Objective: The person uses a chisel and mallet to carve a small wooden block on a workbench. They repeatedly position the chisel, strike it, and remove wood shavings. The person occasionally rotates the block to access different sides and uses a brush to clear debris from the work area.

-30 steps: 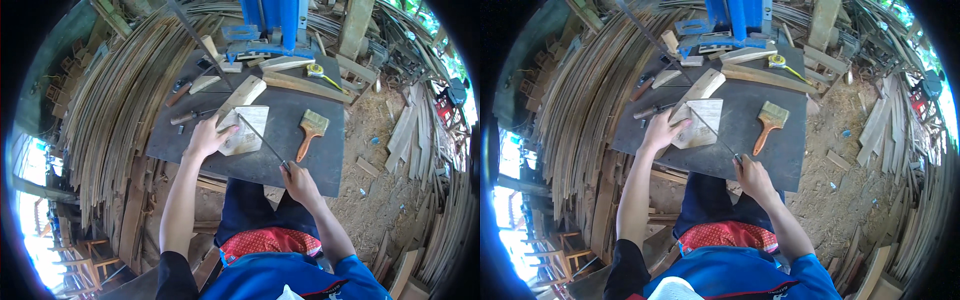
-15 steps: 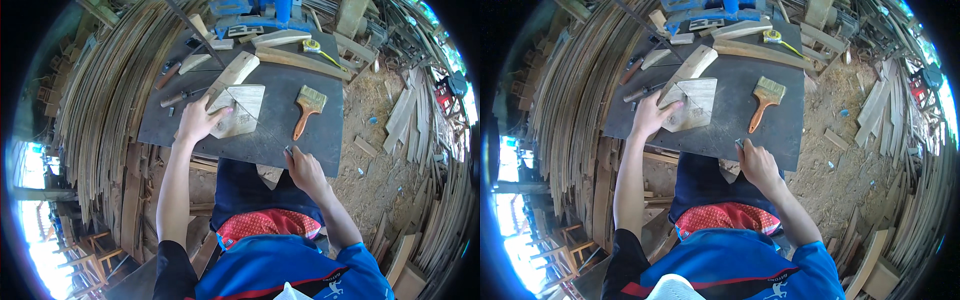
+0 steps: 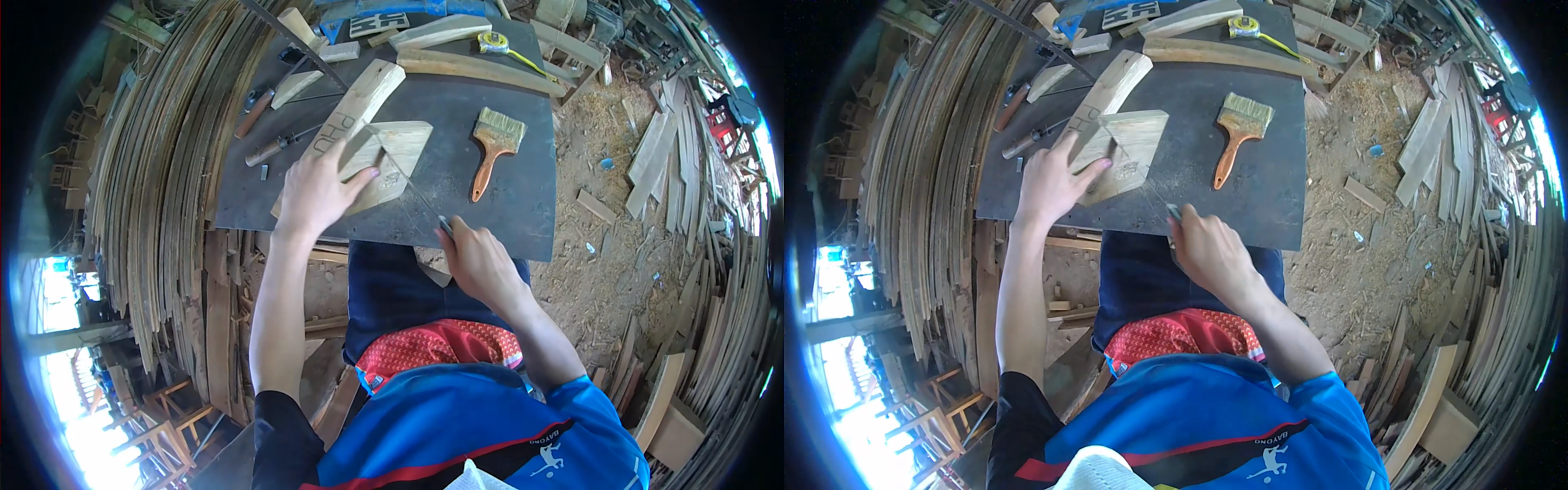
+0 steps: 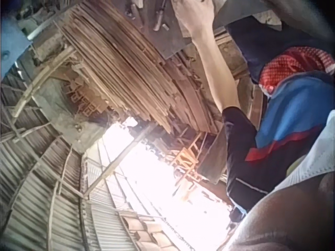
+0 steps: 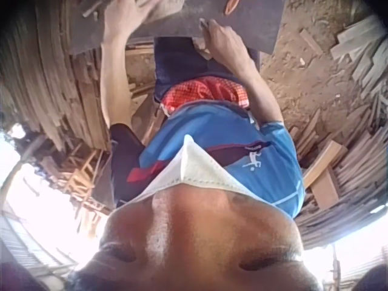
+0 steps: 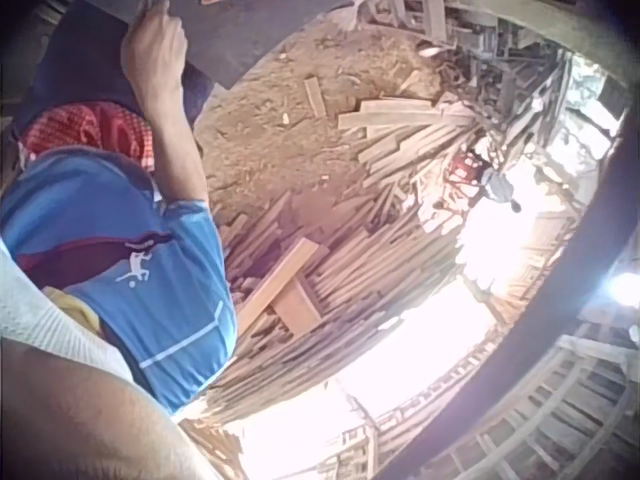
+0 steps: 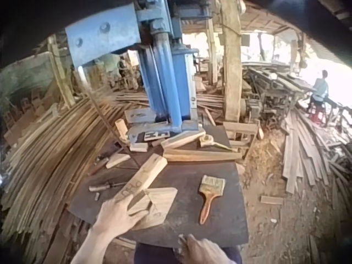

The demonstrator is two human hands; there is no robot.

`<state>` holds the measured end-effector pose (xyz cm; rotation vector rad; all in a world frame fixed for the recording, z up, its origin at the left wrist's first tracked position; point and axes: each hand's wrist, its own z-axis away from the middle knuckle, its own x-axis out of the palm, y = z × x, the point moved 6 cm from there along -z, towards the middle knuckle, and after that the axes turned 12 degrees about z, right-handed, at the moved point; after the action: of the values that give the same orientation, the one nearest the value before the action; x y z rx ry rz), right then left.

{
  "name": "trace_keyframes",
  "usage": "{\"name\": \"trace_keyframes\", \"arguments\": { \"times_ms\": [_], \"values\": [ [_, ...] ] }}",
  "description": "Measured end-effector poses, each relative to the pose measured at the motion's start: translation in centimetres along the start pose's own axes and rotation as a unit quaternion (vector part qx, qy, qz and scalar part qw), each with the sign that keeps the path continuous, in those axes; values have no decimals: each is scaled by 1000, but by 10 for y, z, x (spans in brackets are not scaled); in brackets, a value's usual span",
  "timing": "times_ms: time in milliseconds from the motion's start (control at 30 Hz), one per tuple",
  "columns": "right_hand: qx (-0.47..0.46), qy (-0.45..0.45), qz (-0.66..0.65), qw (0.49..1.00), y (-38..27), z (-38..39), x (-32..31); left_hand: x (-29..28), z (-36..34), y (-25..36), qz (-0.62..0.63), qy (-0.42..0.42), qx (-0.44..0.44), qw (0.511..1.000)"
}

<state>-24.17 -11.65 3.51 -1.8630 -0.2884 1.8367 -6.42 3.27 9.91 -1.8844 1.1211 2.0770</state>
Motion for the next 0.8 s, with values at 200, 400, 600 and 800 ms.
{"name": "trace_keyframes", "arguments": {
  "times_ms": [200,400,600,800],
  "values": [
    [-5,118,-55,992,-12,-50,-4,5,-1,37,-68,16,12,997],
    [34,82,-129,988,3,-27,1,20,-1,51,-74,-15,69,995],
    [18,83,-166,982,-2,-36,-9,22,0,61,-118,-43,83,989],
    [10,64,-152,986,9,-3,49,13,-3,47,-97,-1,85,992]
  ]
}}
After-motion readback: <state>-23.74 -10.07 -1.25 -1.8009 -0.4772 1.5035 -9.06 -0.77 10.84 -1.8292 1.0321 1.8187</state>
